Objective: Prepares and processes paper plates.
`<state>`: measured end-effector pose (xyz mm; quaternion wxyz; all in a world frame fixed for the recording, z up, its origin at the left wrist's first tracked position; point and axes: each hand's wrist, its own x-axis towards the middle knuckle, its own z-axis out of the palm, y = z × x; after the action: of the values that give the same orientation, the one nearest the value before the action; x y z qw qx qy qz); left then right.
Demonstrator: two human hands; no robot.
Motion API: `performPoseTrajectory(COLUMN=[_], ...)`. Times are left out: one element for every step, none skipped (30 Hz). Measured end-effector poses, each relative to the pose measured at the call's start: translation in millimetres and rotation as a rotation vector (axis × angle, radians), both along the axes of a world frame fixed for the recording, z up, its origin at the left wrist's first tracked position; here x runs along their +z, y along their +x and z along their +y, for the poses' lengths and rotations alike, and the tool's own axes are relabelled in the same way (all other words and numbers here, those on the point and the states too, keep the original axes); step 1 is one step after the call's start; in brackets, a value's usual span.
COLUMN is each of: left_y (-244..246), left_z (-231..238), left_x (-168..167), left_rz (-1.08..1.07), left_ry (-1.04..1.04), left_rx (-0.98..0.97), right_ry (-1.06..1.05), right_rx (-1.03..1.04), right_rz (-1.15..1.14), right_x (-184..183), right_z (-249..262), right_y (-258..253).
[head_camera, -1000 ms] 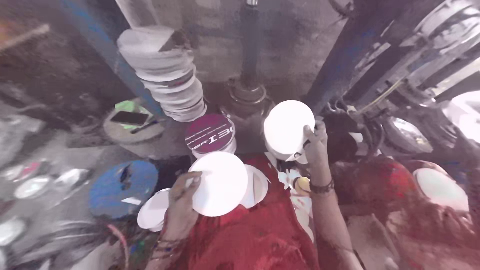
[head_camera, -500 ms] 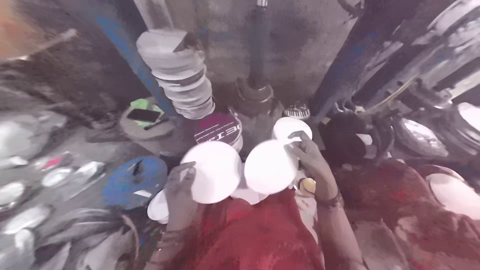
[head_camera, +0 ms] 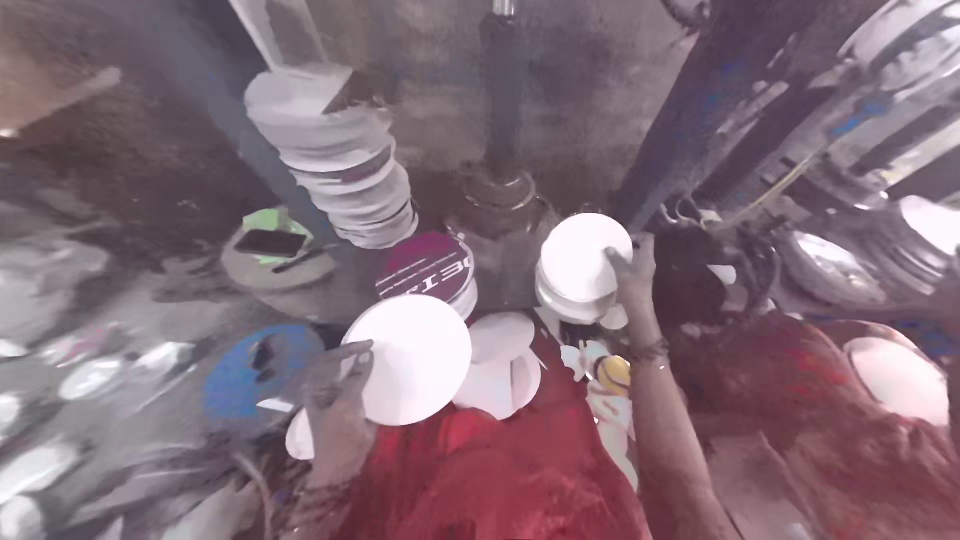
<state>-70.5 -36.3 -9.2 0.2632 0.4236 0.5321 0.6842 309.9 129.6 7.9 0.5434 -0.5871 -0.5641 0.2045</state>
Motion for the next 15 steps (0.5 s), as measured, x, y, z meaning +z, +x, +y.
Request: performPoseTrajectory(left_y=[4.1, 7.6, 10.1, 12.7, 14.8, 16.0, 17.9, 21.0, 23.9, 26.2, 27.8, 28.7, 28.8, 29.3, 30.0], left_z=[1.7, 3.1, 4.6, 6.4, 7.8, 8.8, 9.4, 9.3, 9.0, 9.1, 9.1, 8.8, 7.8, 7.0, 6.4], left_x=[3.0, 4.5, 3.2, 0.5, -3.2, -7.0, -9.1, -9.5, -8.5, -7.5, -6.1, -4.5, -2.9, -1.4, -0.6], left_rz=[-0.002, -0.009, -0.018, -0.029, -0.025, -0.017, -0.02, -0.034, -0.044, -0.061, -0.073, -0.076, -0.071, -0.076, -0.088], left_ry=[-0.003, -0.009, -0.004, 0.007, 0.006, 0.001, -0.021, -0.044, -0.059, -0.071, -0.081, -0.084, -0.083, -0.08, -0.077], left_rx=[-0.016, -0.034, -0.057, -0.075, -0.092, -0.112, -0.125, -0.129, -0.136, -0.136, -0.13, -0.124, -0.128, -0.129, -0.133], right_ry=[0.037, 0.058, 0.07, 0.078, 0.08, 0.07, 0.052, 0.027, 0.01, 0.011, 0.03, 0.061, 0.09, 0.098, 0.088], right_rx=[0.068, 0.114, 0.153, 0.191, 0.232, 0.27, 0.293, 0.304, 0.312, 0.319, 0.316, 0.315, 0.32, 0.321, 0.326], right_rz=[0.119, 0.223, 0.309, 0.376, 0.43, 0.461, 0.465, 0.461, 0.453, 0.449, 0.453, 0.47, 0.501, 0.53, 0.548], right_x=[-2.1, -2.2, -0.7, 1.4, 3.9, 6.9, 9.9, 13.3, 16.6, 18.7, 19.9, 20.8, 22.1, 24.0, 25.1], right_z=[-1.9, -5.6, -10.4, -15.8, -20.8, -25.6, -30.0, -34.8, -39.6, -43.7, -46.7, -49.3, -51.9, -55.5, -59.8], right_y=[1.3, 0.4, -2.3, -6.3, -11.0, -16.3, -22.1, -28.0, -33.6, -38.2, -42.7, -46.8, -50.8, -55.1, -60.5])
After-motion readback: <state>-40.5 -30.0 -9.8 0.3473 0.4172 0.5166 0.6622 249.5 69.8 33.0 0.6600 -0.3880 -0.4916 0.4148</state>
